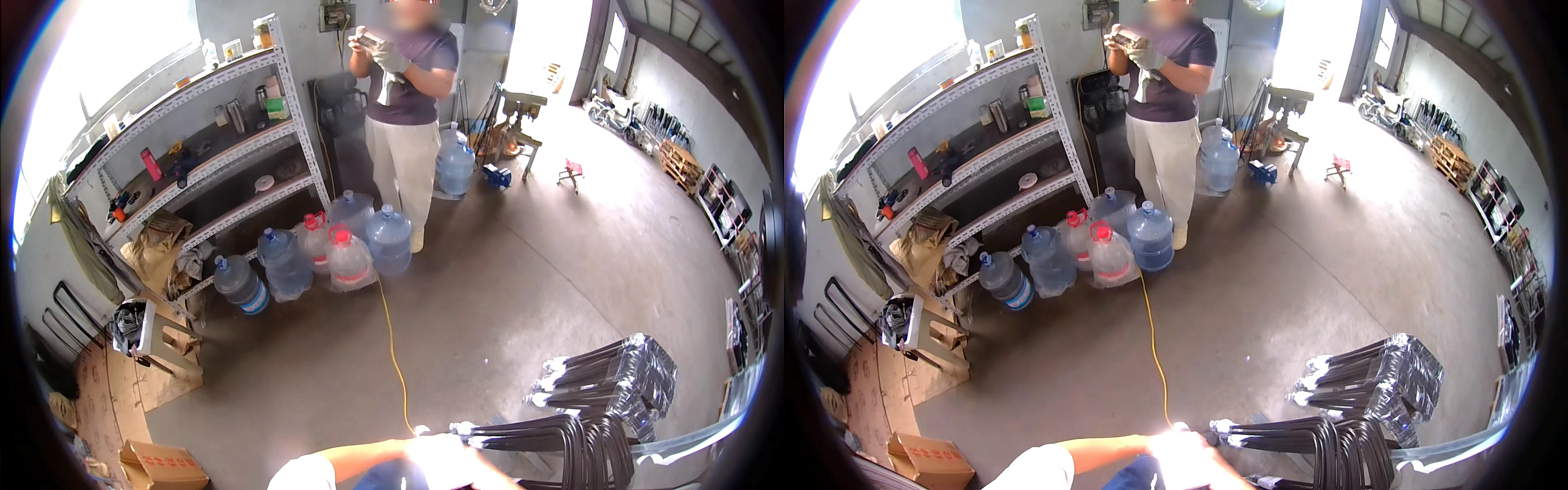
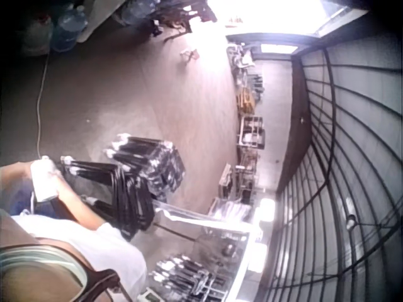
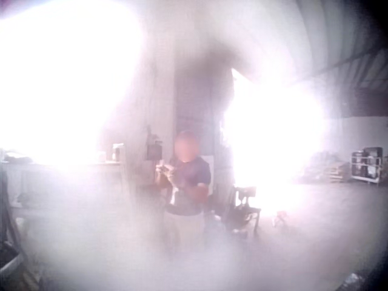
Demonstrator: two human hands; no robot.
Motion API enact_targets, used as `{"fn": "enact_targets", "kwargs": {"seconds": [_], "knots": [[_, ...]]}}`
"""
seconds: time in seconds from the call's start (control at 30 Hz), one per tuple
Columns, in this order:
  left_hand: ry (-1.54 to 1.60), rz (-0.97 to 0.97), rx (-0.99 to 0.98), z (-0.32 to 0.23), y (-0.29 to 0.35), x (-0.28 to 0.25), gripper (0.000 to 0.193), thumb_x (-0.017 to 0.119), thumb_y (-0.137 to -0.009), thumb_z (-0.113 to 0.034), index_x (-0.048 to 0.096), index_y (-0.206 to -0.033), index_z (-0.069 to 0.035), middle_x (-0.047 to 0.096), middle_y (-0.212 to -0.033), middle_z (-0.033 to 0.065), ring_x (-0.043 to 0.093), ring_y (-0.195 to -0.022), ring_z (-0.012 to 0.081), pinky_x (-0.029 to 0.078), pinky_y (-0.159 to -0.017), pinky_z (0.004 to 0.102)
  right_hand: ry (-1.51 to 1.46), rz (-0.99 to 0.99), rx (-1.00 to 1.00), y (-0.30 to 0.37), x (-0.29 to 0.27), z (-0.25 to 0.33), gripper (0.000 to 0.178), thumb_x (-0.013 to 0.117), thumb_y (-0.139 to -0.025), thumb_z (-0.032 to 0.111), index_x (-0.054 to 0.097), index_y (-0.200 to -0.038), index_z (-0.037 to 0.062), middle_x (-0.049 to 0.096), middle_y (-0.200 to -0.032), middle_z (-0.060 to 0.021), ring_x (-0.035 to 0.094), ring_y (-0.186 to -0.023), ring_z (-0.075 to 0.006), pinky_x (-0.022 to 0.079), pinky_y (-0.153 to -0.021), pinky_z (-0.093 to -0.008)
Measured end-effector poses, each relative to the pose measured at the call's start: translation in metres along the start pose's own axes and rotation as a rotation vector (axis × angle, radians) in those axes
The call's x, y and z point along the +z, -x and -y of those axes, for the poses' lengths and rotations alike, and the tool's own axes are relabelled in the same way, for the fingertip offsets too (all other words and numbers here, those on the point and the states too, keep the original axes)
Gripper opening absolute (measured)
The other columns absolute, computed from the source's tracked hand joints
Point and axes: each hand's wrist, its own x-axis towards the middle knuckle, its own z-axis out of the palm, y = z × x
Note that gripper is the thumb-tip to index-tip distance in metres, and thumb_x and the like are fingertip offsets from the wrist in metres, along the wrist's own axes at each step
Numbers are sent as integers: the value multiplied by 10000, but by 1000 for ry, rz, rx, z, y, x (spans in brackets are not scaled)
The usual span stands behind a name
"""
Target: The person wraps stacks of black metal frames with clear plastic film. They hold a roll of film in one hand and rotate the stack of frames with the other to apply the wrapping. The wrapped stacks are placed on the floor next to other completed stacks.
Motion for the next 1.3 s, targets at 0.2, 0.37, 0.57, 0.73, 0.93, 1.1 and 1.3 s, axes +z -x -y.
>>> {"fn": "enact_targets", "kwargs": {"seconds": [0.2,0.37,0.57,0.73,0.93,1.1,1.3], "knots": [[-220,-43,-58,-31,-2,-14,581,623,-636,-40,405,-1174,-25,465,-1130,156,459,-1067,288,393,-902,355,10,-109,-29,42,-53,14,543,500,-806,423,421,-1162,21,534,-1063,-153,528,-970,-263,412,-845,-334],[-249,0,-69,-30,-4,-10,595,627,-631,-46,408,-1184,-24,474,-1144,148,439,-1088,289,374,-912,372,47,-139,-34,27,-40,-7,576,504,-799,447,413,-1179,24,523,-1088,-146,516,-995,-255,401,-862,-328],[-585,-371,-154,-44,6,12,678,649,-536,-91,445,-1182,-112,433,-1240,86,346,-1195,281,287,-903,472,108,-69,-59,-19,2,-26,617,508,-790,475,404,-1200,27,511,-1118,-138,501,-1026,-244,389,-882,-320],[63,-959,-753,-91,32,50,574,634,-639,-168,455,-1180,-100,452,-1228,98,388,-1169,267,309,-930,464,86,-3,-78,-37,18,-46,651,512,-782,499,397,-1217,30,501,-1143,-131,489,-1051,-236,378,-899,-314],[1364,-928,-679,-73,49,78,533,631,-669,-195,465,-1163,-80,485,-1186,100,423,-1136,259,330,-925,434,24,106,24,-53,23,-88,691,517,-773,528,388,-1238,33,489,-1173,-123,474,-1082,-226,366,-919,-306],[1614,-1004,-764,-77,42,122,504,628,-695,-218,473,-1149,-64,513,-1150,102,453,-1108,251,348,-921,410,-88,178,168,-44,18,-104,725,520,-766,552,380,-1255,36,479,-1198,-117,462,-1107,-217,356,-936,-299],[1158,-1133,-965,-119,67,105,514,661,-715,-265,472,-1098,21,563,-989,100,555,-904,197,441,-790,330,-192,361,448,-9,-29,-106,766,525,-757,581,371,-1276,39,467,-1228,-109,447,-1137,-207,343,-956,-292]]}}
